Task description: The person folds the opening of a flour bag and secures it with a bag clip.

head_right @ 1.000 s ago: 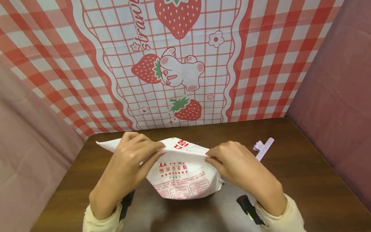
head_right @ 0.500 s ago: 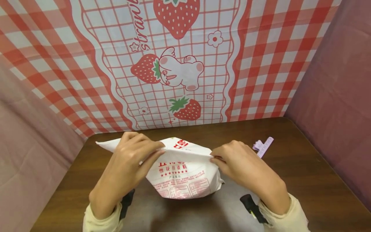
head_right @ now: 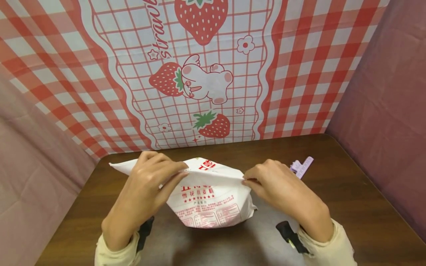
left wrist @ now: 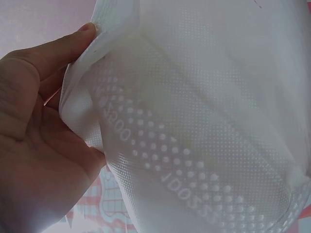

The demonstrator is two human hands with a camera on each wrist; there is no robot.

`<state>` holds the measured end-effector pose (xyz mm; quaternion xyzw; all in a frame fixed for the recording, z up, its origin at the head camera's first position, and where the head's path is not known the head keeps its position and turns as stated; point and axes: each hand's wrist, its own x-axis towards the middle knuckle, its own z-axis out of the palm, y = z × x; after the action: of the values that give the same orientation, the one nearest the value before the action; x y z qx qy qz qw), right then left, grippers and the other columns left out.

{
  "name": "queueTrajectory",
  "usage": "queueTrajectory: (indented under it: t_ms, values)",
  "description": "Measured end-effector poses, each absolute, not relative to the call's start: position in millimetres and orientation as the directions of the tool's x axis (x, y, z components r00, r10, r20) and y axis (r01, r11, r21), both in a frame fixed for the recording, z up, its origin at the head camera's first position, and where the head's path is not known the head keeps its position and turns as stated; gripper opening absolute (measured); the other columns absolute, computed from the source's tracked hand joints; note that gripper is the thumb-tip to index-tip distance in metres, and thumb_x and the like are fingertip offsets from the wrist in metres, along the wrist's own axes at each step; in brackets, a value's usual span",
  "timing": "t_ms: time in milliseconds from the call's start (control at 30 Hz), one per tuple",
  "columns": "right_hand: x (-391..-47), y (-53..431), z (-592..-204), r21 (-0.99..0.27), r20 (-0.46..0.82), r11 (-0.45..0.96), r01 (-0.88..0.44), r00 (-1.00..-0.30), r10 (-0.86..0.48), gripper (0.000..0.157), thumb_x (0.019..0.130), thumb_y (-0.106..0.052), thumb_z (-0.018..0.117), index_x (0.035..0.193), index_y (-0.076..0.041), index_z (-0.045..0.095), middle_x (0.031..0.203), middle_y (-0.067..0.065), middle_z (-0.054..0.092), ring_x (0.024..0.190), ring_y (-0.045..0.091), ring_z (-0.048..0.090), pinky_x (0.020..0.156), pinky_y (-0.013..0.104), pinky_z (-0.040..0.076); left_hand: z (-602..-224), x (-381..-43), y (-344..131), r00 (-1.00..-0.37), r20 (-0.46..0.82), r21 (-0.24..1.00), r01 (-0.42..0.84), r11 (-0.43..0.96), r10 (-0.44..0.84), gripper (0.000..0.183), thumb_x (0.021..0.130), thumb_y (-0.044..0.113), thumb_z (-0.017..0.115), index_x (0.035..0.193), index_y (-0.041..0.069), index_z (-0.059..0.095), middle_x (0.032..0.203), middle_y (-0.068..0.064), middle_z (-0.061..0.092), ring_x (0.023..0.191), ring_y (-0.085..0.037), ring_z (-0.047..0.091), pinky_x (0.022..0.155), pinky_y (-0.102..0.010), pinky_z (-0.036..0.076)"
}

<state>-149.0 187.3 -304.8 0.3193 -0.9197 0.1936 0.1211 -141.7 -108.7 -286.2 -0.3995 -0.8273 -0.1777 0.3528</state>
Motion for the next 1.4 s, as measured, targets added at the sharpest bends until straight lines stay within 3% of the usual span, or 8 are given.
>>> queueTrajectory:
  t_ms: [200,333,500,567,733,900,1167,1400]
  values:
    - [-150.8,183.1,-304.8,-0.311,0.317,0.720,-0.621,-0.781,-0.538,0.015,0.087,-0.012,0.075,0.083,-0.026,0.072,0.068,-0.020,0.054,0.059,-0.004,0.042,0.053,0.021,0.039,-287.7,-140.8,-111.2,-0.420,0.738,-0.004,0.780,0.626,0.528,0.008,0.091,0.016,0.072,0.093,0.009,0.073,0.074,0.003,0.067,0.070,-0.014,0.057,0.078,-0.036,0.043]
    - [-151.3,178.7,-305.1,-0.330,0.317,0.706,-0.627,-0.778,-0.543,0.009,0.088,-0.015,0.075,0.093,-0.023,0.076,0.079,-0.020,0.063,0.065,-0.004,0.050,0.058,0.023,0.046,-288.0,-139.8,-113.4,-0.419,0.742,-0.009,0.774,0.633,0.523,0.007,0.090,0.015,0.073,0.094,0.009,0.073,0.074,0.003,0.067,0.070,-0.014,0.057,0.077,-0.036,0.043]
    - [-155.0,165.6,-310.0,-0.336,0.452,0.605,-0.722,-0.687,-0.569,0.017,0.089,-0.017,0.076,0.105,-0.016,0.076,0.098,-0.013,0.072,0.084,0.000,0.063,0.072,0.027,0.054,-286.9,-137.3,-114.3,-0.422,0.741,-0.011,0.770,0.638,0.522,0.008,0.090,0.015,0.073,0.094,0.008,0.074,0.075,0.003,0.068,0.071,-0.014,0.058,0.077,-0.036,0.043]
    - [-156.5,157.6,-312.7,-0.319,0.530,0.552,-0.770,-0.628,-0.570,0.018,0.088,-0.014,0.076,0.106,-0.014,0.075,0.100,-0.012,0.071,0.090,0.002,0.065,0.078,0.022,0.053,-286.2,-135.9,-114.1,-0.423,0.740,-0.012,0.768,0.640,0.522,0.007,0.090,0.015,0.073,0.094,0.009,0.074,0.075,0.003,0.069,0.071,-0.014,0.058,0.078,-0.036,0.044]
    - [-157.9,143.3,-316.3,-0.280,0.629,0.496,-0.822,-0.547,-0.553,0.014,0.087,-0.011,0.076,0.101,-0.016,0.073,0.095,-0.012,0.069,0.088,0.001,0.062,0.079,0.013,0.046,-285.3,-133.8,-114.0,-0.422,0.738,-0.014,0.771,0.637,0.527,0.006,0.091,0.015,0.072,0.092,0.009,0.073,0.076,0.003,0.069,0.072,-0.013,0.058,0.078,-0.036,0.044]
    - [-159.8,141.8,-316.4,-0.251,0.651,0.479,-0.841,-0.513,-0.560,0.003,0.092,-0.015,0.072,0.093,-0.016,0.074,0.090,-0.011,0.068,0.084,0.000,0.061,0.076,0.015,0.048,-285.0,-133.9,-115.0,-0.438,0.725,-0.007,0.768,0.641,0.532,0.008,0.092,0.018,0.070,0.090,0.010,0.070,0.075,0.003,0.066,0.072,-0.014,0.057,0.080,-0.036,0.043]
    - [-160.3,140.7,-316.1,-0.252,0.660,0.460,-0.852,-0.499,-0.562,0.006,0.091,-0.012,0.072,0.095,-0.016,0.074,0.091,-0.010,0.069,0.085,0.000,0.062,0.075,0.016,0.050,-283.3,-134.5,-117.7,-0.491,0.682,0.000,0.741,0.671,0.542,0.011,0.090,0.020,0.074,0.093,0.009,0.073,0.076,0.003,0.069,0.072,-0.014,0.058,0.078,-0.035,0.043]
    - [-157.8,131.7,-320.1,-0.301,0.673,0.404,-0.864,-0.493,-0.552,0.022,0.086,-0.008,0.076,0.107,-0.014,0.071,0.104,-0.008,0.068,0.097,0.007,0.063,0.086,0.016,0.048,-284.0,-136.0,-109.7,-0.469,0.665,-0.050,0.749,0.661,0.581,0.007,0.089,0.018,0.074,0.090,0.011,0.073,0.077,0.004,0.069,0.071,-0.014,0.060,0.078,-0.035,0.043]
